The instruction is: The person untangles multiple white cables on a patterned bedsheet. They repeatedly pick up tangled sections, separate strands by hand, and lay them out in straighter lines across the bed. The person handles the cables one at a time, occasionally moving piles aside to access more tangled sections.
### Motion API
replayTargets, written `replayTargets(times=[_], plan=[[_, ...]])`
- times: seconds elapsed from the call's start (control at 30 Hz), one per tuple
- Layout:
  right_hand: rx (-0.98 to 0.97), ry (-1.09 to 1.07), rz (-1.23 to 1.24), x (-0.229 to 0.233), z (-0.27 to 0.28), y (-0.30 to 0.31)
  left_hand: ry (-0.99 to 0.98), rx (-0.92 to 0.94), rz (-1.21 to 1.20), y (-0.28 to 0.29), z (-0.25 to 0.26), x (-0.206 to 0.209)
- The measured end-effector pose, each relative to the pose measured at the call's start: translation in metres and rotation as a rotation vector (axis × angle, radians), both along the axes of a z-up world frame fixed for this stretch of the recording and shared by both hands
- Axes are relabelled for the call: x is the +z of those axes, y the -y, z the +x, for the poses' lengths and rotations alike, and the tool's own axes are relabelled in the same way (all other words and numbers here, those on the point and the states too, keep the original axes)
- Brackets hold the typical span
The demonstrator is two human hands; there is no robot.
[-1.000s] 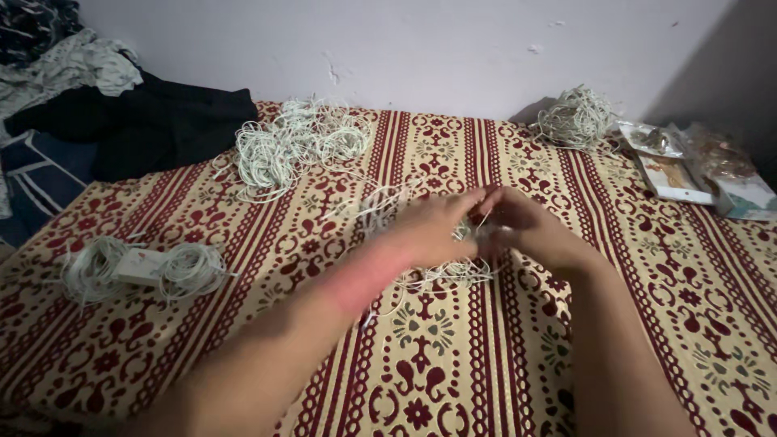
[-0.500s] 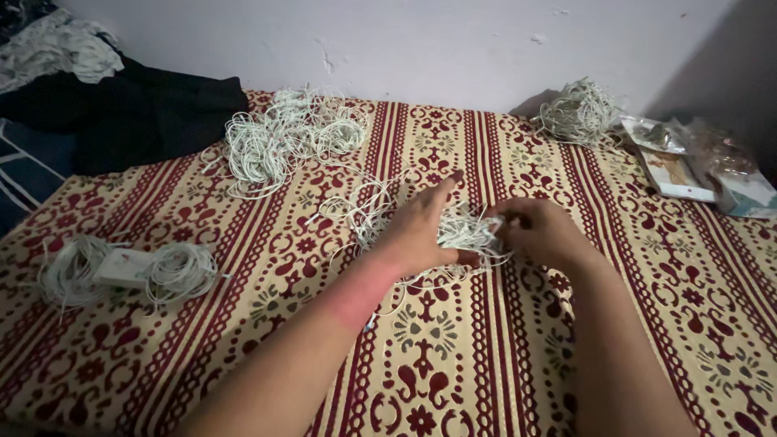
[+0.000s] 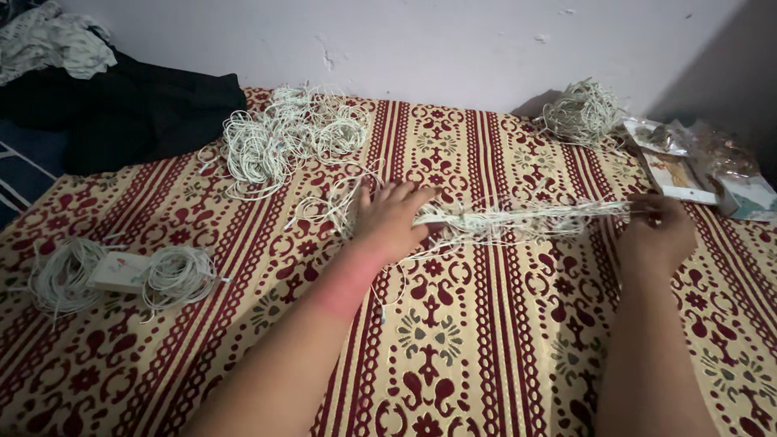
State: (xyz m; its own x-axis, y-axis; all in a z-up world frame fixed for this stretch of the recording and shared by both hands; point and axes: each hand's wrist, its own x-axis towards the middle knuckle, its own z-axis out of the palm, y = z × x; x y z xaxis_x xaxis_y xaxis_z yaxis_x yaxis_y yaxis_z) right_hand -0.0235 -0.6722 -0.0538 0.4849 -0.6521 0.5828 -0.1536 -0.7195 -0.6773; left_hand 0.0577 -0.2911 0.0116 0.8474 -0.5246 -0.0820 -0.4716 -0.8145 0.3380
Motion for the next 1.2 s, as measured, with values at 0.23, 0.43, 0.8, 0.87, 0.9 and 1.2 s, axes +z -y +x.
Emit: replayTargets(times=[0.23,0.43,0.8,0.87,0.9,1.2], plan=[[0.235,-0.167,-0.032,0.017,0.005,-0.023,0.194,0.037,-0.364,-0.010,0.019,-0.025],[0.328,-0.180,-0.133,0.065,-0.001,-0.094,0.298,-0.023,-0.393,-0.010,0.011,-0.024],[0.767,-0.494,-0.297,0.064,0.016,-0.196,0.224,-0.088,-0.422,-0.002,0.010,-0.028],[0.744,-0.551,-0.233,0.063,0.017,-0.191,0.209,-0.104,-0.437,-0.001,0.010,-0.029],[0.732,-0.579,-0.201,0.063,0.018,-0.189,0.209,-0.134,-0.421,-0.001,0.011,-0.029],[0.801,-0.470,-0.335,0.050,0.018,-0.163,0.191,0.550,-0.495,-0.023,0.036,-0.005]])
